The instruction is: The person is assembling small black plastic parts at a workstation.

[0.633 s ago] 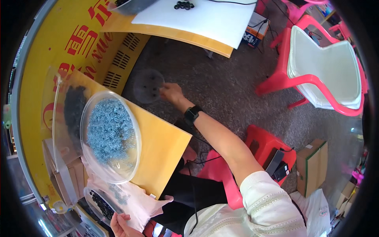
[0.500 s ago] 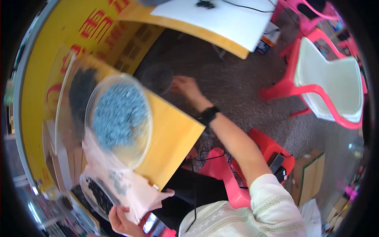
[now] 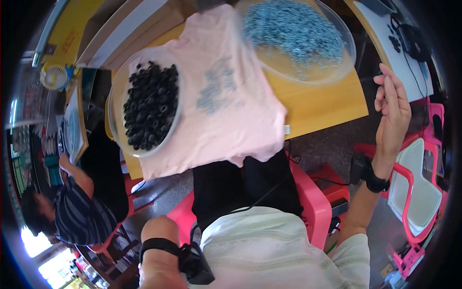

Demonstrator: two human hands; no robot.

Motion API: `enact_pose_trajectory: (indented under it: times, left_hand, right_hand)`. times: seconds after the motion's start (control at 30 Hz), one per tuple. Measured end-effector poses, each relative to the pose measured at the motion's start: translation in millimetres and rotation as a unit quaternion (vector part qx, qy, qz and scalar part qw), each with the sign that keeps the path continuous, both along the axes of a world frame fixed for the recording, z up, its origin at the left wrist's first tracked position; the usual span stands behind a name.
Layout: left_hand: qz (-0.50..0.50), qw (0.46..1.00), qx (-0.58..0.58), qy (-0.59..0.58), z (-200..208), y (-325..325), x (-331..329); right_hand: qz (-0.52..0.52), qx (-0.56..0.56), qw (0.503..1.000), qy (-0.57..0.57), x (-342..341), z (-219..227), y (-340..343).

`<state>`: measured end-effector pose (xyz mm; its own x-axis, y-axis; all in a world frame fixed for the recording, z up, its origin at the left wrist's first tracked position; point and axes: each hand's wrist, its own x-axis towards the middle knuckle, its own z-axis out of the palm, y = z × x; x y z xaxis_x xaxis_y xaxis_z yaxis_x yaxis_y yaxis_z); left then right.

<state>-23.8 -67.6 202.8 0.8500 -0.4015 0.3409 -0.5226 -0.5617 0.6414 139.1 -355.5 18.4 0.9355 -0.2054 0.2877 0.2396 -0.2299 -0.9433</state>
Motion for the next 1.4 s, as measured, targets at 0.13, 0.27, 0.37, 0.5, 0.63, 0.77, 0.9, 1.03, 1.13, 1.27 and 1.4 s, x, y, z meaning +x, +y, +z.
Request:
enact_pose_trajectory:
  times: [0.13, 0.27, 0.37, 0.5, 0.63, 0.77, 0.9, 1.03, 1.13, 1.27, 1.4]
  left_hand:
    - [-0.038, 0.956, -0.095, -0.276, -34.9, 29.4, -14.8]
    - [-0.086, 0.871, -0.191, -0.444, -36.9, 50.9, -18.6]
    - [-0.169, 0.855, -0.321, -0.371, -49.1, 65.5, -13.2]
    - [-0.043, 0.960, -0.195, -0.197, -58.2, 111.1, -14.4]
    - [0.286, 0.957, 0.012, 0.046, -105.1, 139.1, 16.5]
    - [0.331, 0.941, 0.041, 0.064, -143.6, 153.7, 33.9]
    - [0.338, 0.934, 0.087, 0.080, -159.4, 157.8, 44.4]
    - [0.343, 0.929, 0.104, 0.093, -165.9, 152.3, 51.6]
    - [0.327, 0.933, 0.130, 0.078, -163.8, 153.6, 51.9]
    - [0.310, 0.938, 0.143, 0.057, -161.7, 158.3, 52.2]
    - [0.315, 0.939, 0.124, 0.066, -163.4, 159.2, 52.2]
  right_hand:
    - [0.103, -0.023, 0.993, 0.044, -29.5, 31.7, 64.0]
    - [0.261, -0.079, 0.961, 0.048, -46.5, 44.7, 127.0]
    - [0.282, -0.131, 0.950, 0.036, -45.6, 19.8, 138.1]
    - [0.300, -0.209, 0.930, 0.022, -48.6, 26.8, 166.5]
    - [0.271, -0.252, 0.928, 0.033, -45.1, 14.0, 168.5]
    - [0.267, -0.244, 0.931, 0.042, -45.7, 9.4, 168.1]
    - [0.257, -0.237, 0.935, 0.056, -43.5, 2.1, 165.3]
    - [0.256, -0.241, 0.933, 0.070, -41.7, -0.6, 169.2]
    - [0.250, -0.276, 0.927, 0.041, -39.7, -2.0, 177.4]
    - [0.250, -0.329, 0.911, -0.004, -34.2, -8.8, 183.9]
    - [0.246, -0.364, 0.896, -0.056, -34.1, -12.1, 187.3]
